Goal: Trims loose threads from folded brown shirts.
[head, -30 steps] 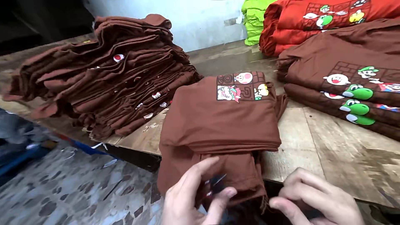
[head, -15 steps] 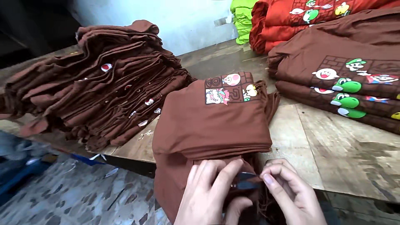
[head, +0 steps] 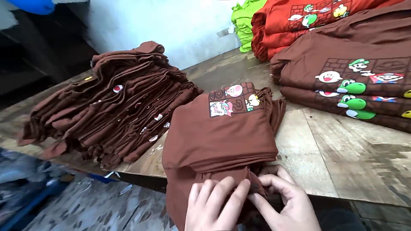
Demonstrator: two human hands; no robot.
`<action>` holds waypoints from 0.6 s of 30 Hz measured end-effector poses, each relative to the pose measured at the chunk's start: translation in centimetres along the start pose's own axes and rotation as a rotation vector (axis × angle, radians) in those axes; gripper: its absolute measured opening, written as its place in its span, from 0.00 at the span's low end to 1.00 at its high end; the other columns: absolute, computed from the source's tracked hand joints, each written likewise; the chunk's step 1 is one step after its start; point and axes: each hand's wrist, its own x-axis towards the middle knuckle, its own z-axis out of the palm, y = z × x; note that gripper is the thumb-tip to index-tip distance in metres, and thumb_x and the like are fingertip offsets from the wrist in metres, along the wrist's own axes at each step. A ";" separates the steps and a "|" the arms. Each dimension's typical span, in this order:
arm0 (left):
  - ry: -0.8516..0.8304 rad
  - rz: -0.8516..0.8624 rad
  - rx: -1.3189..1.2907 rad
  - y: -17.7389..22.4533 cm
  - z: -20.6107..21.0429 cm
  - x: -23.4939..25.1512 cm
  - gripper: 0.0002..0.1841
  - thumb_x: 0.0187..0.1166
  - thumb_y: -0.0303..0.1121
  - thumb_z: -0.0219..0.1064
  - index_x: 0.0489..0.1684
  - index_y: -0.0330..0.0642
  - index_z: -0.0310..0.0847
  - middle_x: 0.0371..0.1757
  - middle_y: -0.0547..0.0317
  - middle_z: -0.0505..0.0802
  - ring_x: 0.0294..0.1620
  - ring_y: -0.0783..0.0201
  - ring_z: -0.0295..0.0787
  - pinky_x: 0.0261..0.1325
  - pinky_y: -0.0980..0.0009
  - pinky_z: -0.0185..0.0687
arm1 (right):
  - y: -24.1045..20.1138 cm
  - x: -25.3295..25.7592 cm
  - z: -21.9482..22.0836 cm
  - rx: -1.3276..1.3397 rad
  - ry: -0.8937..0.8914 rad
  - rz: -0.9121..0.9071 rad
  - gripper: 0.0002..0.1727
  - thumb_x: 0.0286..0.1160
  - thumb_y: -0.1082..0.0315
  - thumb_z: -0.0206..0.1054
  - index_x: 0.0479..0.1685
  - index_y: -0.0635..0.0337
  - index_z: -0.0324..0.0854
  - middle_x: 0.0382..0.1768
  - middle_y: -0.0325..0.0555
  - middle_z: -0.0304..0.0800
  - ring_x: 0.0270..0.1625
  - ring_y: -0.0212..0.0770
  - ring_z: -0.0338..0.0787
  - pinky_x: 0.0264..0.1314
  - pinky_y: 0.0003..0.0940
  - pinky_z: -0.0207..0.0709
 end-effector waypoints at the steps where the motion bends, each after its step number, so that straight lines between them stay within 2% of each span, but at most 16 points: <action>1: 0.011 0.020 0.055 0.1 -0.1 -0.1 0.14 0.82 0.33 0.66 0.60 0.62 0.90 0.53 0.65 0.93 0.48 0.65 0.84 0.52 0.60 0.71 | 0.1 0.0 0.2 -0.014 0.023 -0.024 0.10 0.55 0.69 0.85 0.37 0.57 0.94 0.50 0.47 0.86 0.50 0.31 0.88 0.47 0.21 0.85; 5: 0.026 0.049 0.137 0.3 -0.5 -0.6 0.15 0.81 0.32 0.66 0.61 0.60 0.90 0.51 0.63 0.93 0.48 0.64 0.83 0.55 0.60 0.68 | 0.5 0.2 0.8 -0.061 0.069 -0.079 0.10 0.47 0.71 0.86 0.30 0.55 0.95 0.46 0.42 0.86 0.51 0.28 0.86 0.49 0.18 0.84; 10: -0.005 0.074 0.103 0.4 -0.3 -0.7 0.15 0.81 0.33 0.67 0.62 0.61 0.89 0.52 0.63 0.93 0.50 0.64 0.83 0.56 0.60 0.67 | 0.9 0.3 1.2 -0.121 0.093 -0.124 0.11 0.42 0.69 0.85 0.29 0.51 0.95 0.45 0.38 0.86 0.52 0.26 0.85 0.51 0.18 0.82; 18: 0.008 0.091 0.114 0.4 -0.3 -0.5 0.14 0.80 0.33 0.66 0.58 0.62 0.90 0.51 0.65 0.94 0.49 0.63 0.84 0.55 0.59 0.68 | 1.3 0.4 1.2 -0.188 0.116 -0.205 0.09 0.45 0.63 0.86 0.28 0.47 0.95 0.43 0.35 0.87 0.54 0.28 0.84 0.55 0.22 0.81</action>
